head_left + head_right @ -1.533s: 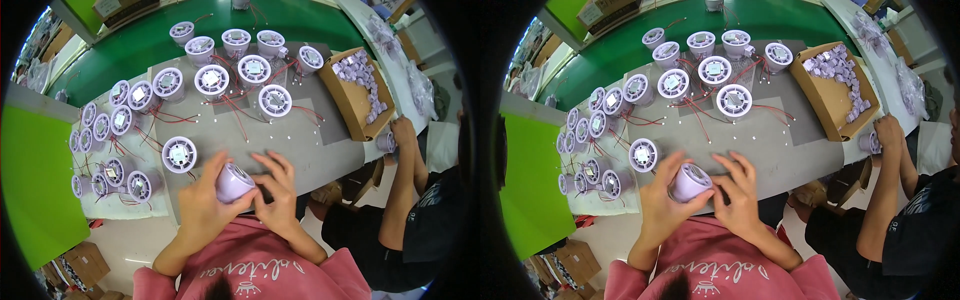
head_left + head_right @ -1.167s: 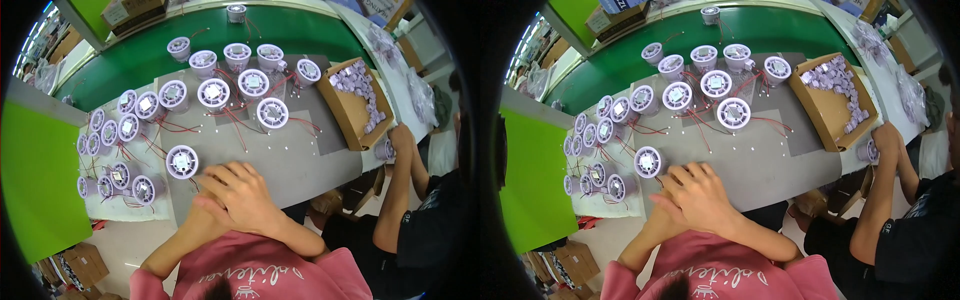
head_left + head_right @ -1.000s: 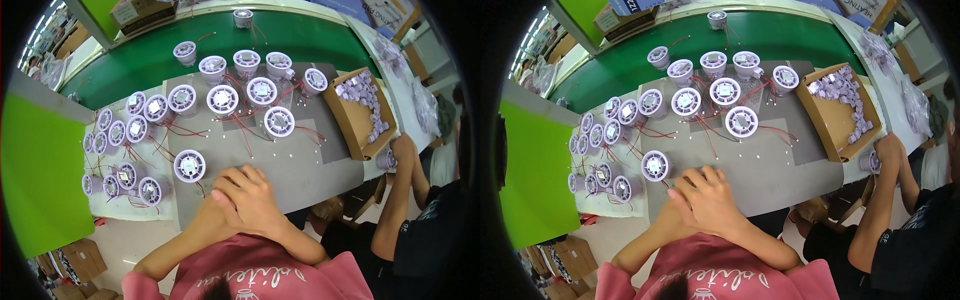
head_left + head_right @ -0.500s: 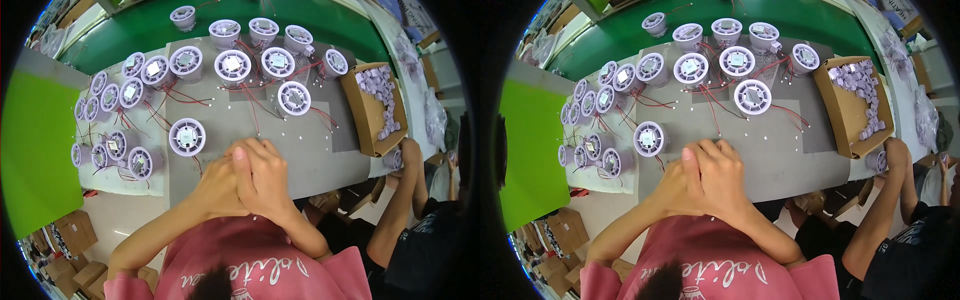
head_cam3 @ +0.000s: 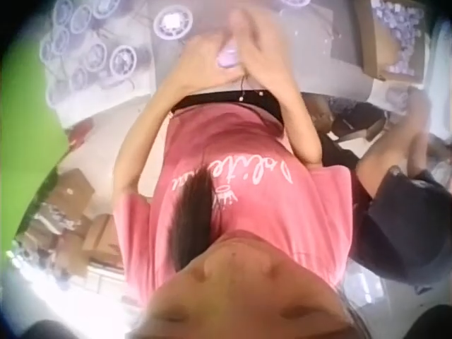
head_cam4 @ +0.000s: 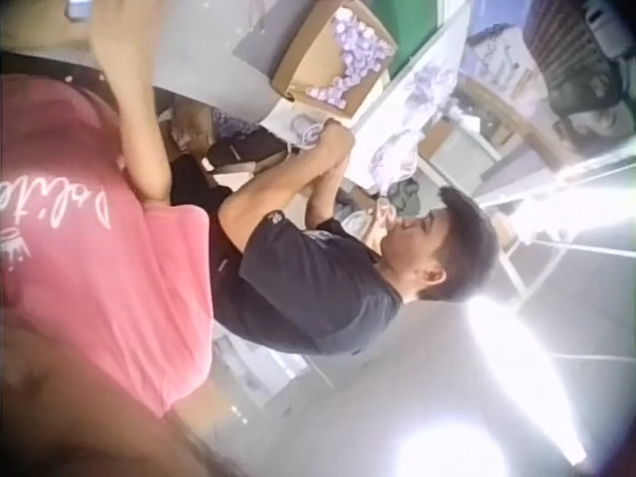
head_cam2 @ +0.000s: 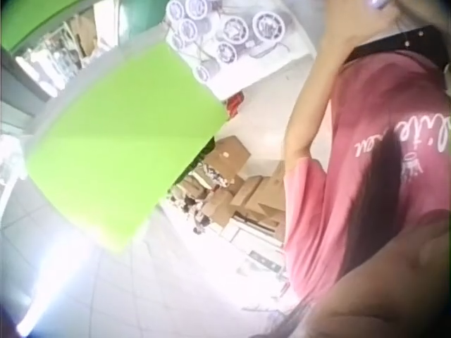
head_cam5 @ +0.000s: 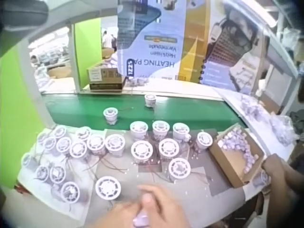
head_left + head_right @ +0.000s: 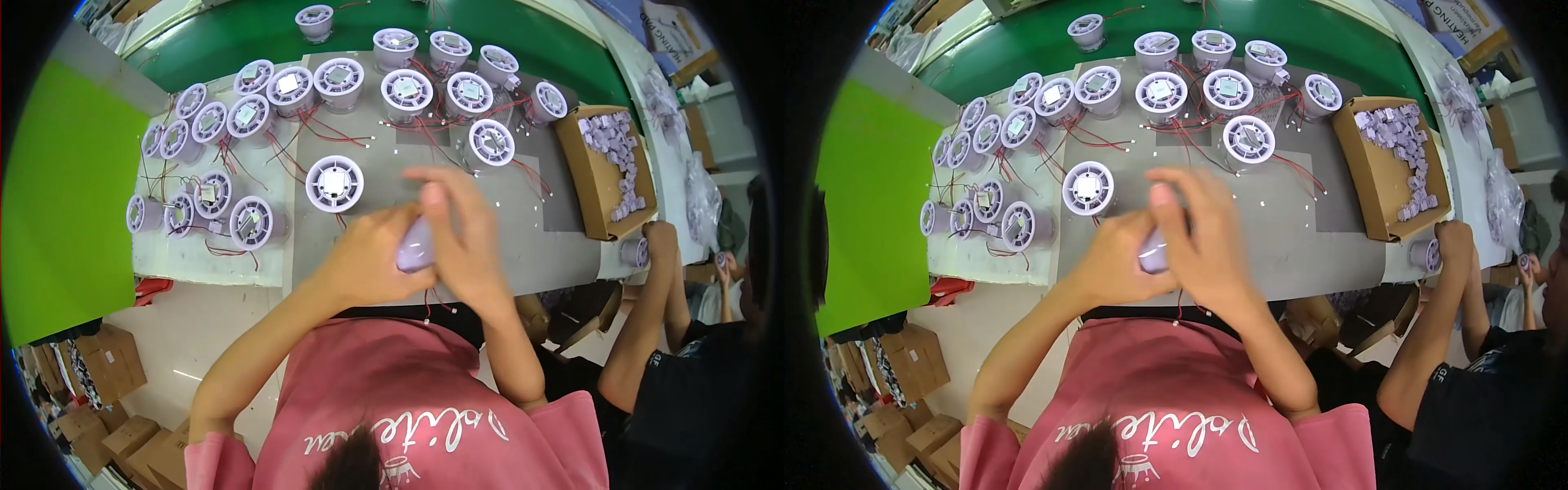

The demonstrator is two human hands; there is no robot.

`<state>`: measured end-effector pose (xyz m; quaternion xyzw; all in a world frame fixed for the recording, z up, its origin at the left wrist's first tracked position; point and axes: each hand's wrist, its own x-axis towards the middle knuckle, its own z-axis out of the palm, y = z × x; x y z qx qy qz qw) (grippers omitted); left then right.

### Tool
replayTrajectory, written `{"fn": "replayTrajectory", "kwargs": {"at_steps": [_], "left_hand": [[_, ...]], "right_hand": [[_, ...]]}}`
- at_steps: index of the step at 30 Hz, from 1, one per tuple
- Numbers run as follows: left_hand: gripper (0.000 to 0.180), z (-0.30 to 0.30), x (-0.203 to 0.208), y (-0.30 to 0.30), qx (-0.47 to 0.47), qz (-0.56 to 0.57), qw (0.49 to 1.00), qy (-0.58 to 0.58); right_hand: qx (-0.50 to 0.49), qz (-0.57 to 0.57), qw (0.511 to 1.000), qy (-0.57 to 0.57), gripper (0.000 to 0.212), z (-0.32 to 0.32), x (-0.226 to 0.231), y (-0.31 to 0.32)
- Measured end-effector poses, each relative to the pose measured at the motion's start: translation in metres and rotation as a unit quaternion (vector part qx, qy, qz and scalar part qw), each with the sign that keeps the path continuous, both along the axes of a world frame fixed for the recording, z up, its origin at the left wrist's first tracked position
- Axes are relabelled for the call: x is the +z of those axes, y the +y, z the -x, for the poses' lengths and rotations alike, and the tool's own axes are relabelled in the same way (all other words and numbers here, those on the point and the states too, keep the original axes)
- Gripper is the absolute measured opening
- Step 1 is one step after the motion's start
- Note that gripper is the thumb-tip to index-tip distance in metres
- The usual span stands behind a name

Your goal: The person assembles electronic components by hand, connecting wires and connectors into plastic housings on a production line.

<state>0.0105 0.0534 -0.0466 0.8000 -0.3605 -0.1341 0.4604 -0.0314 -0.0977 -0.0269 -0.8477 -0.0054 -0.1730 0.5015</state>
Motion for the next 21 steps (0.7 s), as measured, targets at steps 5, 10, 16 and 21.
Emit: {"fn": "replayTrajectory", "kwargs": {"at_steps": [5,10,16,21], "left_hand": [[0.071,0.001,0.039,0.021,0.055,0.226,0.935,0.269],[0.105,0.007,0.042,0.017,0.034,0.353,0.878,0.321],[0.121,0.003,0.046,0.018,0.026,0.349,0.882,0.316],[0.117,0.004,0.042,0.021,0.014,0.355,0.88,0.316]], "right_hand": [[0.014,-0.161,0.986,0.04,0.033,0.034,0.035,-0.006],[0.015,-0.157,0.988,-0.002,0.037,0.046,0.057,0.014],[-0.049,-0.146,0.985,-0.077,0.032,0.05,0.065,0.021],[-0.06,-0.084,0.988,-0.113,0.027,0.046,0.061,0.024]]}}
